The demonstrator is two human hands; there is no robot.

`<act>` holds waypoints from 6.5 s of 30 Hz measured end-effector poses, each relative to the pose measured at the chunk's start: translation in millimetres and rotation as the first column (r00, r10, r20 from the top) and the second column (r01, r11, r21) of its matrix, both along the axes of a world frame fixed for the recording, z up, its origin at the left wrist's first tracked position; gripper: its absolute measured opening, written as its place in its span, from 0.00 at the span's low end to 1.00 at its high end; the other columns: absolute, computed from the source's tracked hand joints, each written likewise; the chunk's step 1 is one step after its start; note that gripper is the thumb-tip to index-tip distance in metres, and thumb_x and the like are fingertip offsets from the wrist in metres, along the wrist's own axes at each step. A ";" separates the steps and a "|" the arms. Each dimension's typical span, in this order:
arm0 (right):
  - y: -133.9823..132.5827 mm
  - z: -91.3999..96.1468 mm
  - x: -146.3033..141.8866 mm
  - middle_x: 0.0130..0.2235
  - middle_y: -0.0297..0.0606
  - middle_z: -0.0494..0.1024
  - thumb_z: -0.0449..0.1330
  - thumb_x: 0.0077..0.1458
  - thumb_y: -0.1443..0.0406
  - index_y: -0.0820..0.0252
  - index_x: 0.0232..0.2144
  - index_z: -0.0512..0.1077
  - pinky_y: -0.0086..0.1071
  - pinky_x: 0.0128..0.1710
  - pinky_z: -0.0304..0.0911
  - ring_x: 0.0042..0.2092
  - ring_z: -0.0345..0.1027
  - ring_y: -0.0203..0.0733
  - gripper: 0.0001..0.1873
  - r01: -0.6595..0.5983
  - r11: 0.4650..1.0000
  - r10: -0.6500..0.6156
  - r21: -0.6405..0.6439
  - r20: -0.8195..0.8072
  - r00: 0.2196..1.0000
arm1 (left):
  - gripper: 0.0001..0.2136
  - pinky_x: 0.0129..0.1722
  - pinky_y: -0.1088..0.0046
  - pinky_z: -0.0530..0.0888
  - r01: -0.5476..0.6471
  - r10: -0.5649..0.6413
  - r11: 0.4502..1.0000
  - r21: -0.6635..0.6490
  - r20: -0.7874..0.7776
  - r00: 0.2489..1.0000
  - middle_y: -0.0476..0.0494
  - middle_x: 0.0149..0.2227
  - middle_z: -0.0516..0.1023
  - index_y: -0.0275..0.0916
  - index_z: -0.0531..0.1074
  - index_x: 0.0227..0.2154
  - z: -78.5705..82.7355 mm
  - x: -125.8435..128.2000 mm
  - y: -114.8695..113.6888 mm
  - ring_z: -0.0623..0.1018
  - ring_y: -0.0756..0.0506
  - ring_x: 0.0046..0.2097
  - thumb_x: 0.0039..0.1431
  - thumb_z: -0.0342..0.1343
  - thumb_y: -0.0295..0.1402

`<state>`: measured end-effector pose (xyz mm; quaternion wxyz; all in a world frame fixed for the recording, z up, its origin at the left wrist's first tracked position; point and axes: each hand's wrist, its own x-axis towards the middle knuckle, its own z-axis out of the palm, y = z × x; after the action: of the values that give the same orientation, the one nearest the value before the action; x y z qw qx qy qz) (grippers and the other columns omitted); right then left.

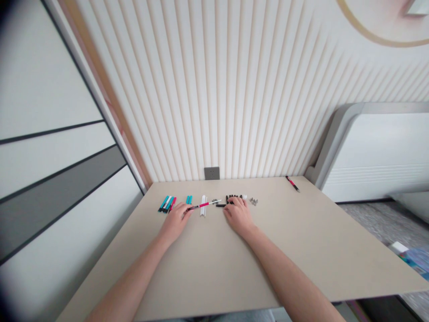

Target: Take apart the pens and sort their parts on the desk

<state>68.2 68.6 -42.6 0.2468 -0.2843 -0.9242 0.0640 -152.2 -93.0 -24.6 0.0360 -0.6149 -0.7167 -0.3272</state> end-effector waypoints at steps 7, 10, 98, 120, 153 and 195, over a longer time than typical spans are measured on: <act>0.4 4.0 2.1 0.45 0.38 0.75 0.57 0.61 0.62 0.52 0.35 0.78 0.38 0.50 0.52 0.47 0.64 0.43 0.09 0.063 0.998 -0.062 -0.019 0.052 0.997 | 0.08 0.43 0.66 0.72 0.009 -0.009 1.000 -0.015 0.013 1.000 0.42 0.38 0.76 0.39 0.74 0.40 -1.5 -1.2 0.5 0.76 0.43 0.42 0.65 0.50 0.30; -1.1 6.8 3.4 0.44 0.37 0.76 0.56 0.61 0.63 0.53 0.35 0.78 0.37 0.48 0.52 0.47 0.65 0.43 0.09 0.069 0.997 -0.066 -0.036 0.068 0.995 | 0.08 0.43 0.65 0.72 0.016 -0.016 1.000 -0.020 0.014 1.000 0.42 0.39 0.76 0.39 0.73 0.40 -1.8 -1.1 0.5 0.76 0.42 0.42 0.65 0.49 0.30; 14.4 -0.7 9.6 0.37 0.39 0.80 0.52 0.63 0.62 0.57 0.36 0.75 0.36 0.43 0.60 0.40 0.71 0.44 0.12 -0.115 0.972 0.070 -0.206 -0.214 0.974 | 0.08 0.45 0.65 0.72 0.012 -0.011 0.999 -0.051 0.009 1.000 0.42 0.39 0.76 0.39 0.75 0.41 -1.8 -3.6 1.6 0.76 0.42 0.43 0.65 0.51 0.30; 14.8 -3.1 8.9 0.36 0.39 0.80 0.53 0.63 0.62 0.56 0.36 0.76 0.36 0.42 0.60 0.39 0.71 0.43 0.11 -0.124 0.971 0.081 -0.203 -0.207 0.975 | 0.08 0.45 0.64 0.73 0.034 -0.034 0.999 -0.019 0.020 0.999 0.42 0.39 0.76 0.39 0.75 0.40 -4.1 -4.3 1.8 0.76 0.42 0.43 0.64 0.51 0.29; -13.5 11.3 7.3 0.37 0.39 0.78 0.55 0.62 0.61 0.55 0.44 0.76 0.35 0.44 0.65 0.40 0.70 0.42 0.12 -0.361 0.876 0.234 -0.319 -0.372 0.898 | 0.10 0.46 0.67 0.72 0.203 -0.203 0.979 0.000 0.067 0.977 0.43 0.40 0.76 0.41 0.76 0.41 2.9 2.0 -1.0 0.76 0.44 0.43 0.65 0.50 0.31; 4.2 3.7 -11.5 0.38 0.41 0.79 0.55 0.62 0.64 0.55 0.38 0.75 0.39 0.46 0.51 0.44 0.67 0.47 0.08 0.035 0.994 -0.035 0.106 0.003 0.999 | 0.08 0.45 0.63 0.72 -0.021 0.013 0.991 0.134 0.058 0.998 0.43 0.40 0.76 0.40 0.72 0.41 -3.3 -5.4 2.2 0.75 0.42 0.44 0.66 0.49 0.32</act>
<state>56.7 72.8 -39.0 0.2602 -0.2873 -0.9218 0.0100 -157.6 -90.8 -27.9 0.0595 -0.5954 -0.6989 -0.3917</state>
